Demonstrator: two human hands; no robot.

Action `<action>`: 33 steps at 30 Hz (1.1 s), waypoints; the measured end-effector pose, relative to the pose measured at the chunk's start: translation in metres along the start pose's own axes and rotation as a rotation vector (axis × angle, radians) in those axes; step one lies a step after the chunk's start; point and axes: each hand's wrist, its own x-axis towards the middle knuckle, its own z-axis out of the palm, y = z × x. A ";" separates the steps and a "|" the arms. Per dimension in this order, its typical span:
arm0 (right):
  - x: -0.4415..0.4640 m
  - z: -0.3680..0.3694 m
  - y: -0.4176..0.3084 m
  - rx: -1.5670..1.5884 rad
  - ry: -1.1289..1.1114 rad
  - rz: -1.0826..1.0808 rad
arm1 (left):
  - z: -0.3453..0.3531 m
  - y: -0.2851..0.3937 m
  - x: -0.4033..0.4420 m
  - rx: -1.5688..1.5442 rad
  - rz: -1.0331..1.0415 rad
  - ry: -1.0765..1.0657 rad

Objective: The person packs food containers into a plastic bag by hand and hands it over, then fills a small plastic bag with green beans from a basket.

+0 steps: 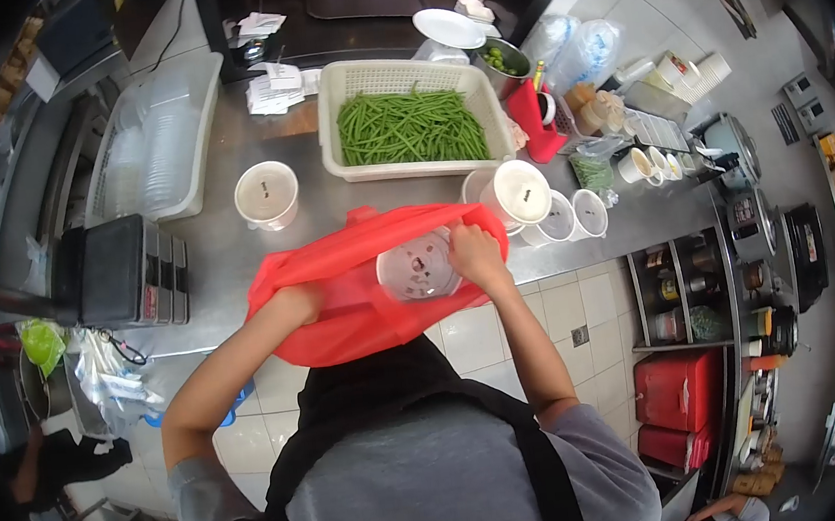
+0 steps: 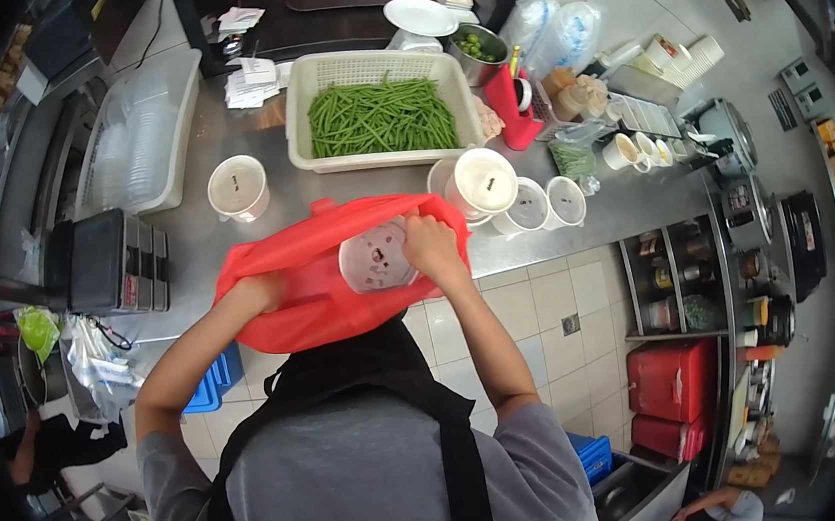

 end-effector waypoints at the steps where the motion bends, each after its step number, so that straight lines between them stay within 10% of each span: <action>1: 0.004 0.005 0.005 -0.002 -0.015 -0.040 | 0.001 0.006 0.004 -0.008 0.009 0.019; 8: 0.031 0.052 0.032 0.787 0.044 -0.277 | 0.074 0.012 0.057 -0.571 0.025 0.371; 11: 0.040 0.059 0.019 0.752 0.083 -0.118 | -0.005 0.041 -0.006 0.199 0.025 -0.151; 17: 0.061 0.075 0.011 0.571 0.237 -0.105 | 0.010 0.025 -0.015 0.065 -0.031 -0.349; 29: 0.014 0.017 -0.023 0.168 0.246 -0.126 | -0.003 0.008 -0.021 -0.236 -0.113 -0.338; 33: 0.005 -0.031 0.016 0.206 0.831 -0.024 | 0.007 -0.002 -0.015 -0.122 0.024 -0.133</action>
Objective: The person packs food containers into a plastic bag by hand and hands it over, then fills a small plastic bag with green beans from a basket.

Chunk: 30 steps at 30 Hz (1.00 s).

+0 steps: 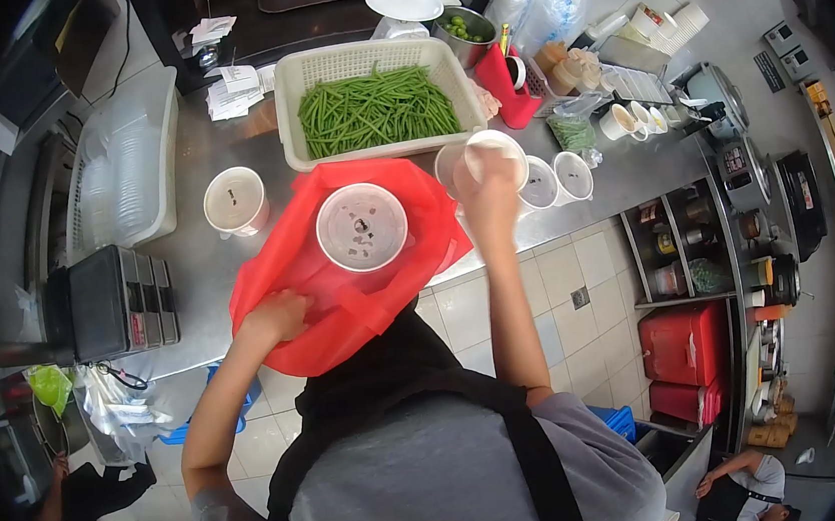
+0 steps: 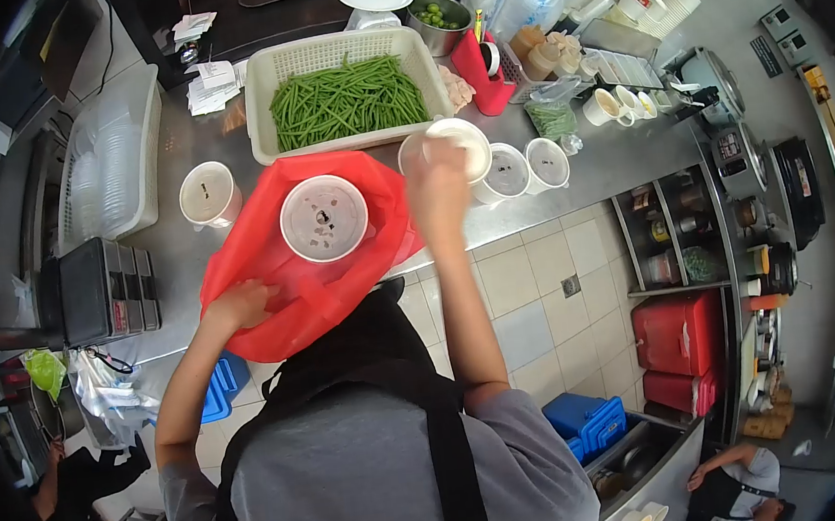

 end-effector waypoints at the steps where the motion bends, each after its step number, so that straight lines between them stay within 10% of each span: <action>1: 0.007 -0.002 0.027 -0.182 0.065 0.054 | -0.015 0.009 -0.012 -0.013 0.056 0.069; 4: 0.005 -0.003 0.111 -0.354 -0.050 0.219 | -0.058 0.038 -0.038 -0.100 0.131 0.245; 7: 0.005 -0.019 0.129 0.550 -0.329 0.824 | -0.083 0.054 -0.036 -0.426 0.303 0.313; 14: -0.003 -0.046 0.101 0.884 -0.126 0.684 | -0.094 0.093 0.003 -1.070 0.575 0.373; 23: 0.012 -0.055 -0.016 1.244 -0.500 0.387 | -0.136 0.094 -0.012 -1.824 0.630 0.384; 30: -0.019 0.003 0.131 0.408 -0.418 0.759 | -0.148 -0.043 -0.016 -1.926 0.361 0.699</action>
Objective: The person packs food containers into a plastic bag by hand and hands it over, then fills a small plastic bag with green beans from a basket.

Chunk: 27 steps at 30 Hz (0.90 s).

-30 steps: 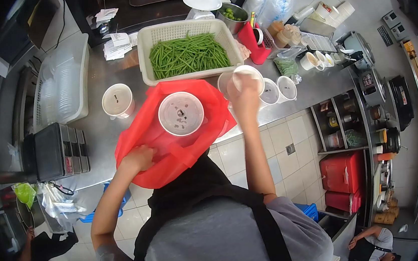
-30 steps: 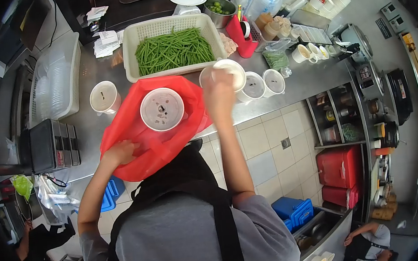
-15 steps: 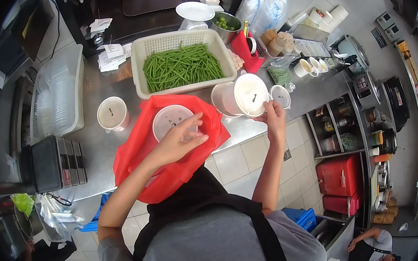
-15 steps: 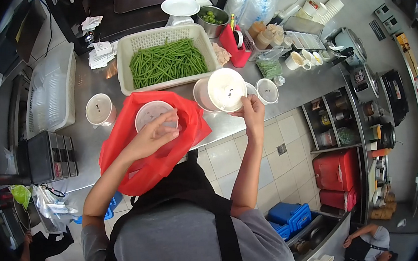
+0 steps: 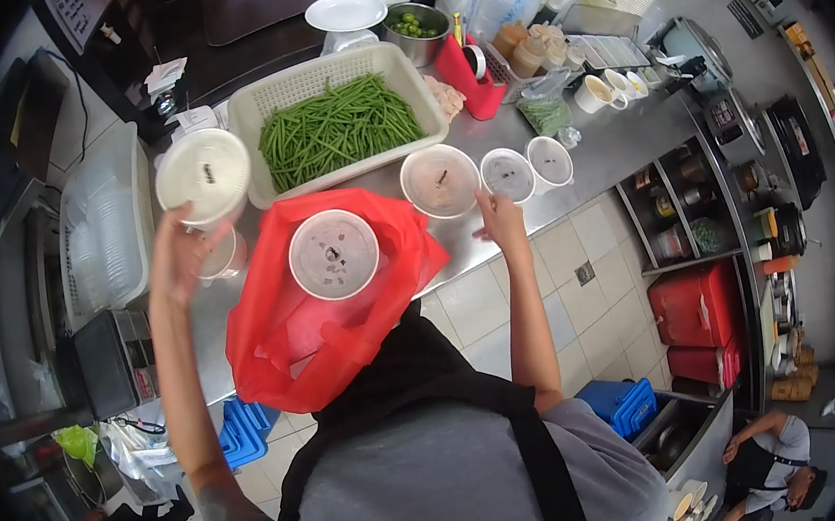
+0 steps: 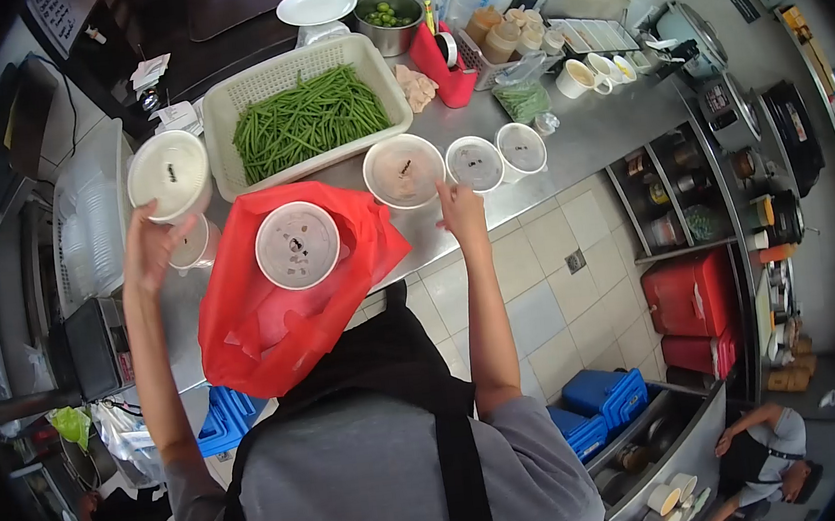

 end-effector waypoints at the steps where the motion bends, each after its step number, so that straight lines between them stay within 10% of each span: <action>1: 0.005 0.006 0.017 0.113 -0.036 0.096 | -0.020 0.007 0.015 0.030 -0.008 0.010; 7: -0.006 0.032 0.041 0.631 -0.093 0.087 | -0.119 0.013 0.086 0.197 -0.049 0.209; 19: -0.092 -0.065 0.022 0.354 0.050 -0.018 | -0.216 -0.063 0.167 0.069 -0.322 0.513; 22: -0.108 -0.072 -0.020 0.408 0.063 -0.122 | -0.148 -0.045 0.097 0.796 0.231 0.620; 27: -0.127 -0.022 -0.074 0.576 -0.169 -0.164 | -0.055 -0.027 -0.082 1.185 0.342 -0.261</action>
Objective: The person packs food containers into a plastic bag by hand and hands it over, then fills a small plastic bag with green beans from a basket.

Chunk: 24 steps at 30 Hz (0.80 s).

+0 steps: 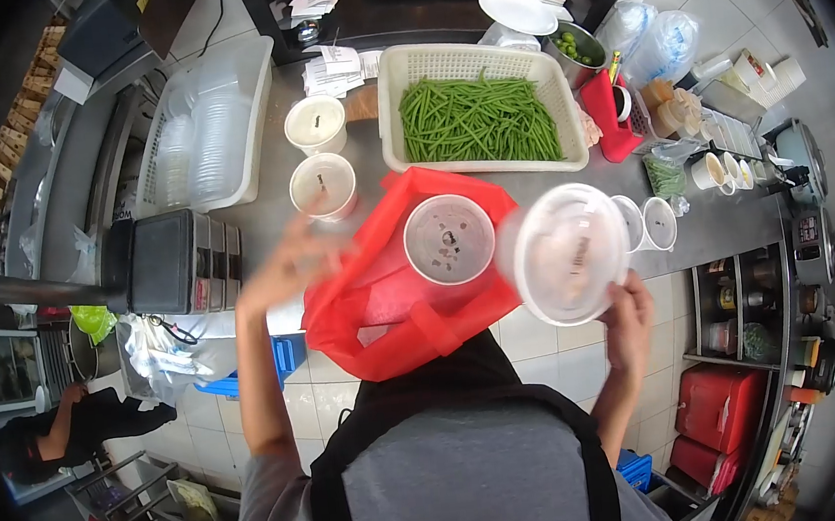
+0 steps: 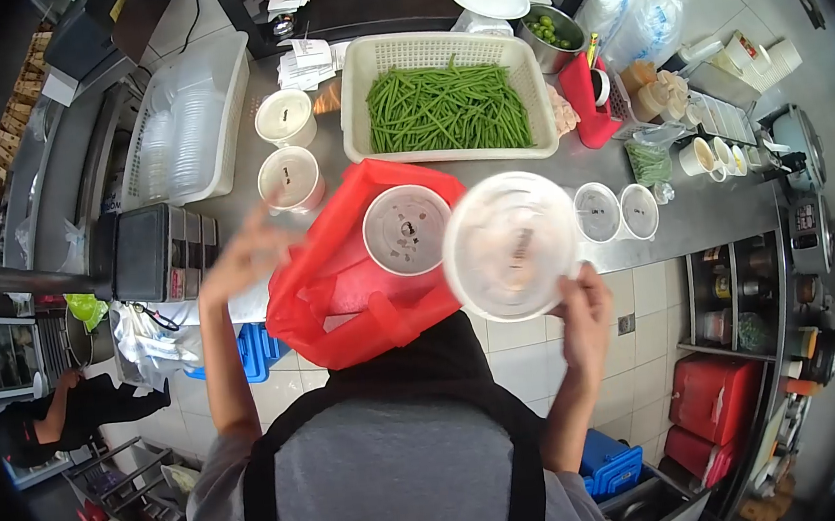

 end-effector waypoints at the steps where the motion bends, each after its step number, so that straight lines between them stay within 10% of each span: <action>1: 0.001 0.017 0.006 0.011 -0.085 0.064 | 0.008 0.013 -0.022 0.228 0.055 -0.160; 6: -0.003 0.112 0.062 0.060 -0.463 0.264 | 0.049 0.022 -0.062 0.232 -0.575 0.054; 14: -0.007 0.165 0.161 0.070 -0.524 0.293 | 0.036 0.011 -0.060 0.041 -0.330 0.297; 18: -0.001 0.148 0.134 -0.427 -0.706 0.109 | 0.040 0.022 -0.047 0.283 -0.409 0.250; 20: -0.002 0.147 0.121 -0.817 -0.543 -0.490 | 0.055 0.037 -0.034 0.601 -0.432 0.235; 24: 0.015 0.150 0.121 -1.254 -0.323 -0.842 | 0.099 0.053 0.001 0.654 -0.021 0.158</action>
